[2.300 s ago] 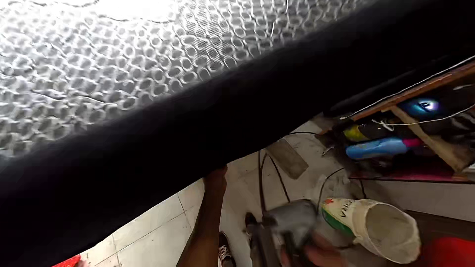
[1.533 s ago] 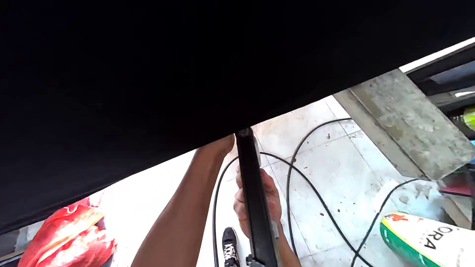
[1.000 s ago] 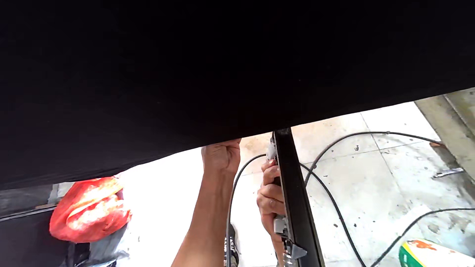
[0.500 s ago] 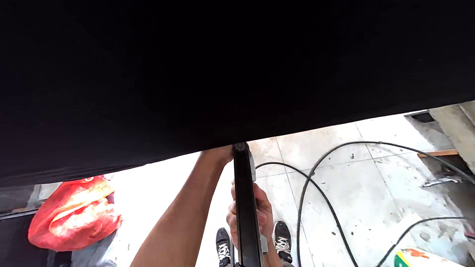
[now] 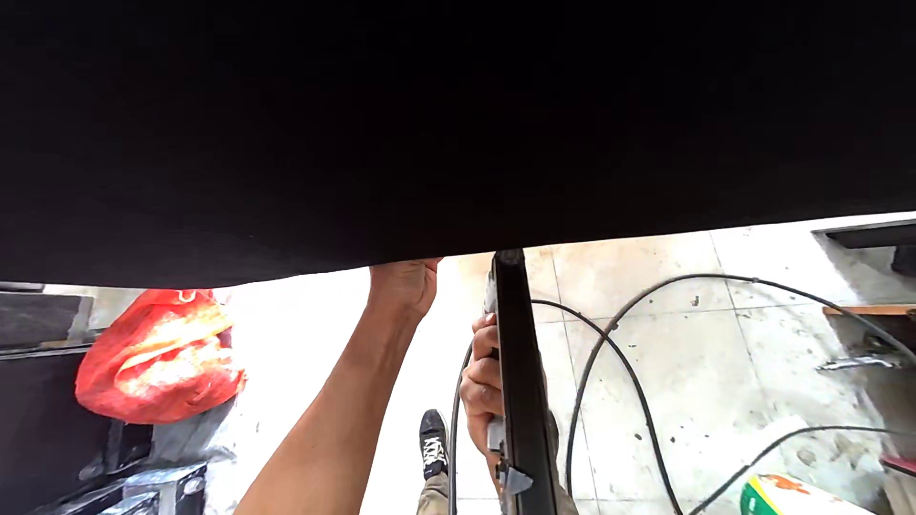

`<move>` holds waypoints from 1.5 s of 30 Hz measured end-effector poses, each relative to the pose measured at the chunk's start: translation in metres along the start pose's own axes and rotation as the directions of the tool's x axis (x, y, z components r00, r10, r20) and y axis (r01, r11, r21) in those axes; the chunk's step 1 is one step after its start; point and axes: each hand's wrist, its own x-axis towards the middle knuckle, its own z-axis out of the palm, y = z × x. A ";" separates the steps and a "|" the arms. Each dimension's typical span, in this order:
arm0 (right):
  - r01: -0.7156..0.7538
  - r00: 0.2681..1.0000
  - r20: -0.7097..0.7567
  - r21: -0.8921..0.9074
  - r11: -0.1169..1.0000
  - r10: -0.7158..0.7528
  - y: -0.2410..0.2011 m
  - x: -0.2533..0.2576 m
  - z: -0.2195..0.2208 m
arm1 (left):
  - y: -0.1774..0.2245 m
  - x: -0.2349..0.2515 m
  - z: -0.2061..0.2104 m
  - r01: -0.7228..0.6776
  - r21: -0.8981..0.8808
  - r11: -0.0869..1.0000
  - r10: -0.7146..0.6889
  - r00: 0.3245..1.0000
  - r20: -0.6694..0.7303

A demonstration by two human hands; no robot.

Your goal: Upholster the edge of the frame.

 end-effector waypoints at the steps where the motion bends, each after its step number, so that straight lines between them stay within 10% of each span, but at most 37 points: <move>1: -0.003 1.000 -0.017 -0.010 1.000 0.002 0.007 0.004 -0.001 | 0.003 0.003 -0.003 -0.022 0.038 0.999 0.020 0.999 0.038; 14: -0.094 0.993 -0.069 -0.029 0.995 0.092 0.063 0.033 -0.032 | 0.056 -0.003 -0.026 0.052 0.474 0.879 -0.133 0.981 0.139; 18: -0.140 0.989 -0.044 0.021 0.990 0.141 0.066 0.035 -0.039 | 0.080 -0.022 -0.058 0.107 -0.121 0.987 -0.106 0.994 0.012; 23: -0.112 0.994 0.012 0.019 0.994 0.111 0.068 0.040 -0.057 | 0.071 -0.002 -0.059 0.015 -0.276 0.961 -0.046 0.993 -0.106; 31: -0.178 0.980 -0.086 0.009 0.984 0.178 0.096 0.053 -0.071 | 0.081 0.017 -0.086 -0.122 0.098 0.988 0.114 0.990 0.079; 38: -0.201 0.977 -0.066 0.033 0.979 0.203 0.123 0.072 -0.092 | 0.115 0.022 -0.099 0.068 0.393 0.917 -0.157 0.967 0.200; 45: -0.170 0.983 -0.065 0.024 0.985 0.171 0.135 0.075 -0.097 | 0.130 0.000 -0.131 -0.031 -0.235 0.971 -0.008 0.987 -0.163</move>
